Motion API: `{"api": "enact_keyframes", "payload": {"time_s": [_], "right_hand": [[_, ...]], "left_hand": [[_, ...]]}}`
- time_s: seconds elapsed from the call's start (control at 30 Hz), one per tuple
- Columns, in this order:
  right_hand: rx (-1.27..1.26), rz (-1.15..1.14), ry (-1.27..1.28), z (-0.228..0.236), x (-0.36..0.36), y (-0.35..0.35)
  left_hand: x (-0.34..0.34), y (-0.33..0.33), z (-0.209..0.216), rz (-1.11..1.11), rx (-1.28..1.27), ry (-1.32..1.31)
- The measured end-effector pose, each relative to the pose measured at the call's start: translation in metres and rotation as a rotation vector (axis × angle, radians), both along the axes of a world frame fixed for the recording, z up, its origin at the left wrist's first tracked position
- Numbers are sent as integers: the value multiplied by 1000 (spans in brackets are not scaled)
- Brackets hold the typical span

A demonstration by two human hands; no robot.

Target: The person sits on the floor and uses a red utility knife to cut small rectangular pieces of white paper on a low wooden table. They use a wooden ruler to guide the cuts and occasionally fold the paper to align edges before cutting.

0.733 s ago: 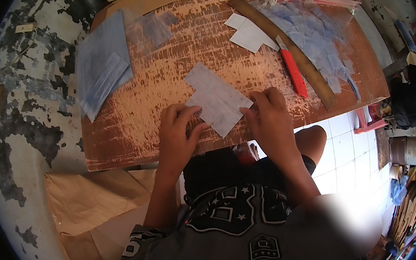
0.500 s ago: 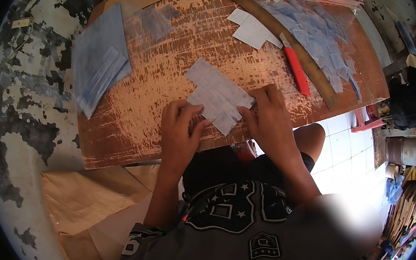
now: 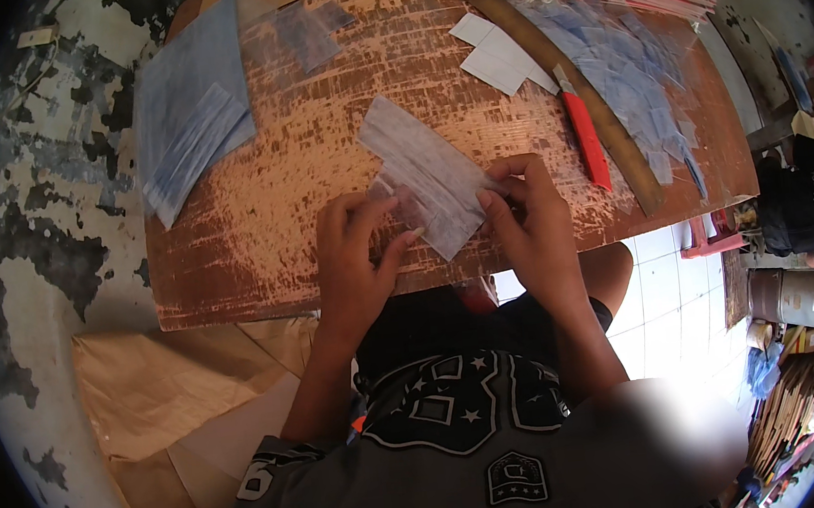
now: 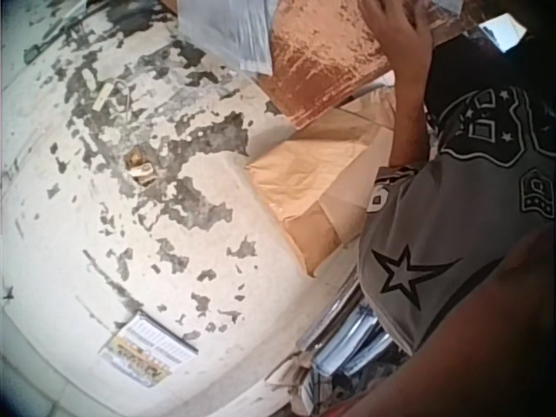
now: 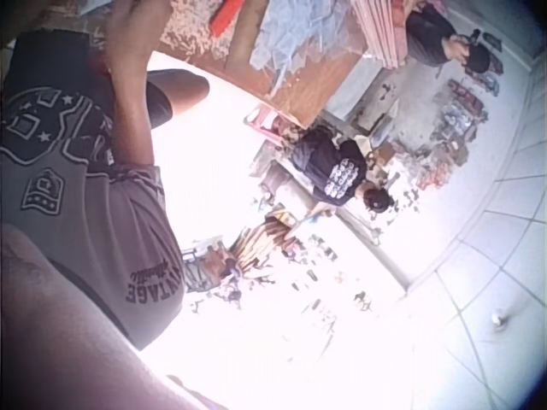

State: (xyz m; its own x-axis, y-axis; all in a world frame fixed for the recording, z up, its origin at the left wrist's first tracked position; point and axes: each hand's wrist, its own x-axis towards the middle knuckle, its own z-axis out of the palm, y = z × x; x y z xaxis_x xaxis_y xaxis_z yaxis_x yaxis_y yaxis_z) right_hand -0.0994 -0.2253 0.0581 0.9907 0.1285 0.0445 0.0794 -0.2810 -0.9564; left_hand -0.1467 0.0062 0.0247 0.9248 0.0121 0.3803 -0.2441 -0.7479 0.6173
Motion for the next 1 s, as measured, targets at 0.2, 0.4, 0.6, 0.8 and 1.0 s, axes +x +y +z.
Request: {"api": "enact_keyframes", "payload": {"time_s": [0.2, 0.4, 0.6, 0.8, 1.0], "right_hand": [[449, 6, 146, 0, -2, -4], [626, 59, 201, 3, -8, -9], [673, 61, 199, 2, -15, -10], [739, 39, 236, 3, -17, -17], [744, 34, 220, 7, -19, -20]], "left_hand": [[-7, 0, -3, 52, -592, 28], [-6, 1, 7, -307, -1369, 381], [-11, -23, 14, -166, -1226, 466], [-9, -34, 18, -189, -1266, 470], [-10, -36, 26, -318, -1409, 488]]}}
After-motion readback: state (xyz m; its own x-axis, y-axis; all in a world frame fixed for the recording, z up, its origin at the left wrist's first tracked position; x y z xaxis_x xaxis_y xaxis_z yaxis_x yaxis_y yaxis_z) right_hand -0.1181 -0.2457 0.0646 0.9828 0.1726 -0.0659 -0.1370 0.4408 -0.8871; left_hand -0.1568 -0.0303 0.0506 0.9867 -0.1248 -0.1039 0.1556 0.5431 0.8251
